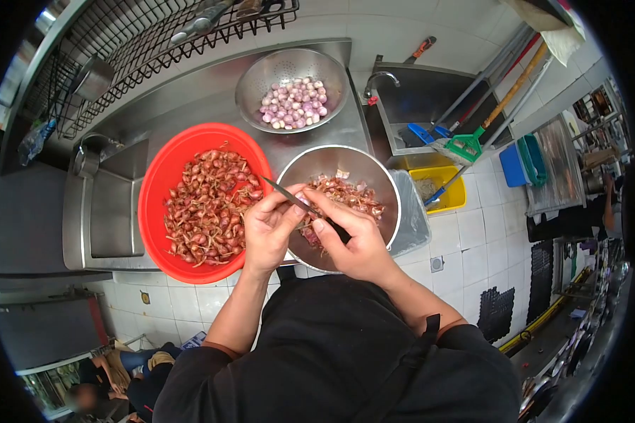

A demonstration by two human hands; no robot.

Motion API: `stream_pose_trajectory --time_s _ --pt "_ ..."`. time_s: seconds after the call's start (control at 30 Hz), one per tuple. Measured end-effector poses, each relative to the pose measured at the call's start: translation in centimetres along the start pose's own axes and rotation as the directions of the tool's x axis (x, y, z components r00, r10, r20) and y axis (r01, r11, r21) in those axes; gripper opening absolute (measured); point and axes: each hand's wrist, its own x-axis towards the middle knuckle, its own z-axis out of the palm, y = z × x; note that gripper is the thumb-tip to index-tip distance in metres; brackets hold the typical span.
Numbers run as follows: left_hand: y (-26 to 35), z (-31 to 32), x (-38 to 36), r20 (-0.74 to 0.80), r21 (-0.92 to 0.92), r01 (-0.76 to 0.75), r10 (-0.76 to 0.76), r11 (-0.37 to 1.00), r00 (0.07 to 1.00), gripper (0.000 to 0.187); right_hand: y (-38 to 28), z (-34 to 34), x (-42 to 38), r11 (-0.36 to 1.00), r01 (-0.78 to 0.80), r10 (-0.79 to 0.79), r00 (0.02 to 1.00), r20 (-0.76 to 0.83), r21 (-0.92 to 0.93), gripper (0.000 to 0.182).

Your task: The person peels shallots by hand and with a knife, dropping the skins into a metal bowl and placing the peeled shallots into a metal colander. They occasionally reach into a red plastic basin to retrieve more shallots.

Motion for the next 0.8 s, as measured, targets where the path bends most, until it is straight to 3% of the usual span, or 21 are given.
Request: stream_pose_trajectory --time_s 0.07,0.17,0.2,0.23,0.33,0.47,0.67,0.73,0.8 --pt "-0.3 -0.2 0.0 -0.005 0.089 -0.066 0.067 0.994 0.998 0.028 0.6 0.1 0.0 0.998 0.045 -0.045 0.999 -0.011 -0.039 0.034" --pt "-0.4 -0.3 0.0 -0.012 0.071 -0.069 0.07 0.995 0.997 0.026 0.8 -0.3 0.2 0.996 0.028 -0.024 0.999 0.047 -0.085 0.034" --pt "-0.3 -0.3 0.0 -0.012 0.07 -0.07 0.071 0.995 0.997 0.026 0.5 -0.5 0.2 0.998 -0.062 0.062 0.997 0.049 -0.012 0.034" --pt "-0.2 -0.3 0.0 0.001 -0.003 -0.033 0.033 0.999 0.999 0.026 0.4 -0.6 0.3 0.987 -0.15 0.147 0.987 0.059 0.058 0.033" --pt "-0.3 -0.3 0.2 0.029 -0.161 0.045 -0.04 0.986 0.999 0.029 1.0 -0.7 0.4 0.974 -0.161 0.161 0.987 0.013 0.157 0.033" --pt "-0.7 -0.6 0.3 0.06 -0.328 0.106 -0.091 0.939 0.994 0.035 1.9 -0.9 0.3 0.981 -0.151 0.157 0.987 -0.041 0.124 0.034" --pt "-0.9 0.1 0.4 -0.076 -0.243 -0.021 0.003 0.97 0.997 0.031 0.3 -0.6 -0.3 0.991 -0.126 0.124 0.991 0.05 0.037 0.039" --pt "-1.1 0.2 0.3 -0.085 -0.181 -0.049 0.034 0.982 0.996 0.031 0.6 0.0 -0.5 0.998 0.05 -0.049 0.998 0.04 -0.035 0.041" --pt "-1.1 0.2 0.3 -0.094 -0.118 -0.079 0.068 0.99 0.993 0.031 0.6 0.1 -0.4 0.997 0.061 -0.061 0.998 0.019 -0.048 0.04"
